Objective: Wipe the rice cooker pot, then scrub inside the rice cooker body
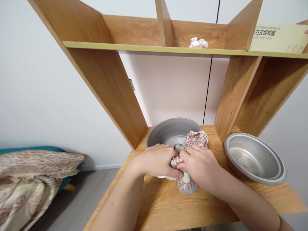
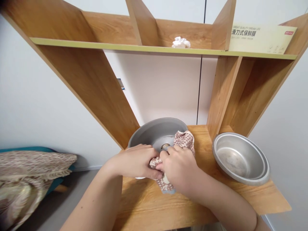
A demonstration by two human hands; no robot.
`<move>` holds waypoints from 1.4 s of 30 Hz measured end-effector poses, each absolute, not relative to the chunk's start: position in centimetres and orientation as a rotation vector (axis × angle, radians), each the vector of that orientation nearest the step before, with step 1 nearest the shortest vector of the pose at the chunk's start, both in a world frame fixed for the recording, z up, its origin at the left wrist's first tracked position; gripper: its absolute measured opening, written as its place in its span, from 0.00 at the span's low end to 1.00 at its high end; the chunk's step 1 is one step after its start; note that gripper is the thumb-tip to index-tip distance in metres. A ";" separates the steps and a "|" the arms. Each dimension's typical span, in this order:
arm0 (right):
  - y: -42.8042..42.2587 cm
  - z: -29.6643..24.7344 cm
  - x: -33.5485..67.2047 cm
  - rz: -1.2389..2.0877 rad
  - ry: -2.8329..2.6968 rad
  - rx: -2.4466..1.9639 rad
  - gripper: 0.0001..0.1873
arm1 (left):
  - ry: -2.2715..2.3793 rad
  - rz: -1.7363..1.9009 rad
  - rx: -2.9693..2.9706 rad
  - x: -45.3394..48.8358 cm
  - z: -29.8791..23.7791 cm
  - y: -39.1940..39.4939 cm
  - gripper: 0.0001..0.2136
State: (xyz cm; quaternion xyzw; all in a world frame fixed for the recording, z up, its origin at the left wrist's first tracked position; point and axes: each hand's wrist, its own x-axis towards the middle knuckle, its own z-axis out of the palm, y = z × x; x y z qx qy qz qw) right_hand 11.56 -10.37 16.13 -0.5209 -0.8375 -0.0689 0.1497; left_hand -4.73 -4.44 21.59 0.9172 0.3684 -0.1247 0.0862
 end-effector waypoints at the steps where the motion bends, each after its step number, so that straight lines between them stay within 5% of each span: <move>1: -10.4 16.4 11.8 -0.190 -2.425 -1.498 0.15 | 1.093 -0.368 2.732 -4.7 21.6 -4.4 0.19; 19: -11.1 15.1 9.6 -0.355 -2.265 -1.557 0.10 | 1.092 -0.392 2.760 -4.6 21.5 -4.6 0.12; 42: -10.8 15.1 10.5 -0.374 -2.310 -1.506 0.12 | 1.115 -0.394 2.753 -4.6 21.6 -4.7 0.16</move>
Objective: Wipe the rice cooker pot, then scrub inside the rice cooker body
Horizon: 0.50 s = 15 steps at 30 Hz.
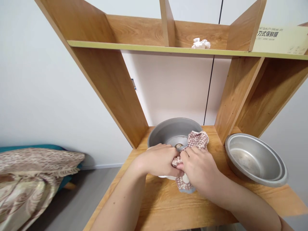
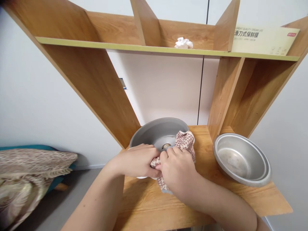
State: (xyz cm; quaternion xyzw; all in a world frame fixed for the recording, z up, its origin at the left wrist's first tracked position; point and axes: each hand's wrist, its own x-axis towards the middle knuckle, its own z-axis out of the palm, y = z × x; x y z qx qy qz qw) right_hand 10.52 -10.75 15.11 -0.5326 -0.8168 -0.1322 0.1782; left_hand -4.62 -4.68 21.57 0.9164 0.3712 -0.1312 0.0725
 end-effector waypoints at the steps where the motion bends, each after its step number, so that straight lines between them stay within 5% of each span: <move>1: -10.7 15.3 10.8 -0.352 -2.330 -1.500 0.12 | 1.115 -0.388 2.753 -4.6 21.6 -4.7 0.16; 15: -10.7 16.9 12.2 -0.256 -2.474 -1.454 0.11 | 1.125 -0.374 2.743 -4.6 21.4 -4.6 0.18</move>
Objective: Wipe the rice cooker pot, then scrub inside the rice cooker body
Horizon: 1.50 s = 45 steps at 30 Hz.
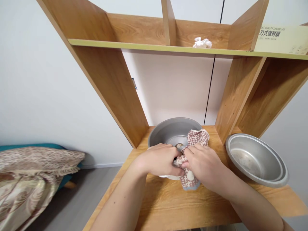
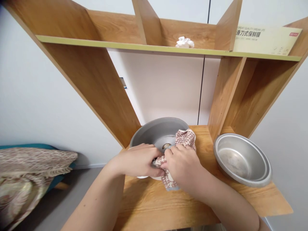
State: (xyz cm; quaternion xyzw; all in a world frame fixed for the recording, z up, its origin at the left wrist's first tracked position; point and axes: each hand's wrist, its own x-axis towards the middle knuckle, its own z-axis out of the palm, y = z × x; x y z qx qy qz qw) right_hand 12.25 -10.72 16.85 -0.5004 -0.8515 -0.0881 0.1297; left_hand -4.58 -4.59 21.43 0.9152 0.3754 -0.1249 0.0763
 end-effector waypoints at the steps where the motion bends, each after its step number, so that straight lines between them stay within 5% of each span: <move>1: -10.8 16.6 11.9 -0.276 -2.461 -1.467 0.11 | 1.122 -0.369 2.744 -4.6 21.5 -4.6 0.18; 45: -10.7 16.7 12.0 -0.221 -2.451 -1.476 0.12 | 1.104 -0.344 2.751 -4.6 21.5 -4.5 0.16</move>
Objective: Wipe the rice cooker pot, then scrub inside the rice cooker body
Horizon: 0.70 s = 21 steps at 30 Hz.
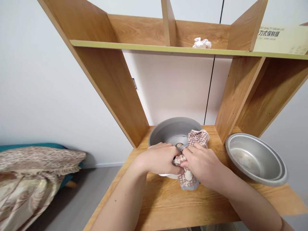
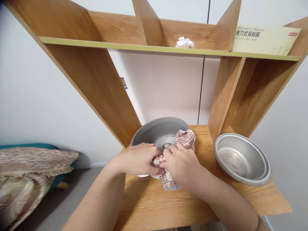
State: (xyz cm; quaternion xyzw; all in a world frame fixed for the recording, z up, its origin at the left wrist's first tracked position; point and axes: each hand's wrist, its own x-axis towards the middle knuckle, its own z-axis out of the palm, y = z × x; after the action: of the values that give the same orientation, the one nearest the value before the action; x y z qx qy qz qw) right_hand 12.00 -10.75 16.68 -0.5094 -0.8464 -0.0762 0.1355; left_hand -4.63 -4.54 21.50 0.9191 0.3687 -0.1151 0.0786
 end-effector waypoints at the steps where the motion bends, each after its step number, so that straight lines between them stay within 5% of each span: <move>1: -10.7 16.5 11.8 -0.229 -2.447 -1.477 0.12 | 1.099 -0.348 2.756 -4.6 21.5 -4.6 0.16; 13: -10.3 16.6 11.7 -0.142 -2.401 -1.378 0.14 | 1.123 -0.394 2.774 -4.6 21.5 -4.6 0.14; 21: -8.7 16.0 11.1 -0.009 -2.487 -1.547 0.26 | 1.101 -0.413 2.783 -4.7 21.2 -4.3 0.16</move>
State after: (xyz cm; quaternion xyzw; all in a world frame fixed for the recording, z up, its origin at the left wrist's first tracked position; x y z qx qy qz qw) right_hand 11.06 -8.66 16.05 -0.5253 -0.8443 -0.0031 0.1063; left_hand -4.72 -4.34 21.19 0.9194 0.3638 -0.1366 0.0603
